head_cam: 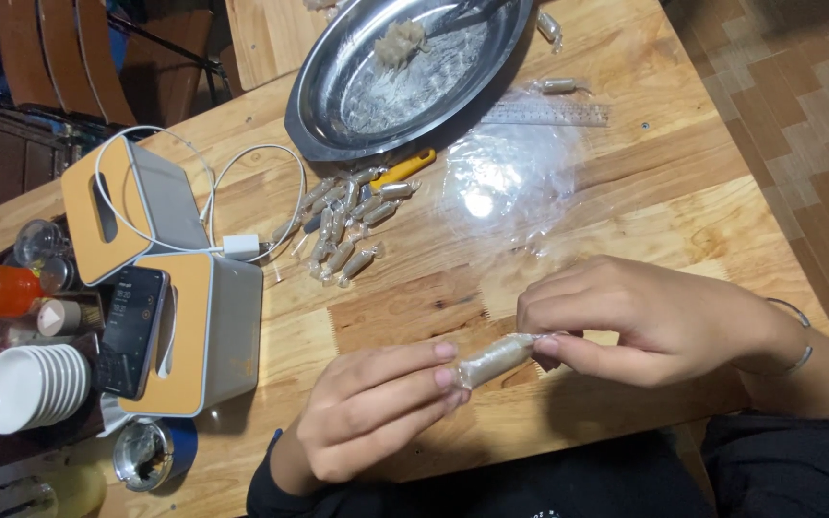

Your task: Filling small plastic sleeves with food paste using a spatula and rolling them into individual portions.

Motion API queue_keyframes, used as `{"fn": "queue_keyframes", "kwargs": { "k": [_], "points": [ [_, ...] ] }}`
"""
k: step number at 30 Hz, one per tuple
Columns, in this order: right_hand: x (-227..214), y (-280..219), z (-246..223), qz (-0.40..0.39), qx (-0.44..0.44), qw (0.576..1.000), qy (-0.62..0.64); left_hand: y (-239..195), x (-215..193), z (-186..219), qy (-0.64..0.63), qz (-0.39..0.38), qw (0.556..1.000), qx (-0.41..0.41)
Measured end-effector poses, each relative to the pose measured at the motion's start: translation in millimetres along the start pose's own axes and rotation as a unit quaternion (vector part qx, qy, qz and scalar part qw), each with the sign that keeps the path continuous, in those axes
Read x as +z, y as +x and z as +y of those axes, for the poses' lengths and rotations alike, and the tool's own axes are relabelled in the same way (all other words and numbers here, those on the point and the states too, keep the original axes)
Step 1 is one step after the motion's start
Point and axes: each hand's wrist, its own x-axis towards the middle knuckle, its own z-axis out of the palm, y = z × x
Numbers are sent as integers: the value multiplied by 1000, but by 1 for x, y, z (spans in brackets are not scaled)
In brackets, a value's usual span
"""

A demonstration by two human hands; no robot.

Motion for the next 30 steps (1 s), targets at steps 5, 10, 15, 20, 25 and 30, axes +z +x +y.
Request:
{"fn": "queue_keyframes", "kwargs": {
  "k": [5, 10, 15, 20, 25, 30],
  "points": [
    [11, 3, -3, 42, -9, 995, -88, -18, 12, 4, -209, 13, 970, -123],
    [21, 7, 1, 116, -30, 975, -188, -26, 26, -4, -235, 76, 956, -157],
    [34, 11, 7, 201, -44, 918, -338, -24, 36, -15, -312, 176, 918, -171],
    [44, 12, 9, 245, -56, 850, -463, -23, 43, -11, -288, 240, 896, -239],
    [42, 17, 8, 265, -71, 774, -570, -23, 56, -6, -307, 301, 836, -341],
    [36, 29, 17, 211, -76, 656, -720, -52, 78, -28, -416, 366, 670, -494]
  ]
}}
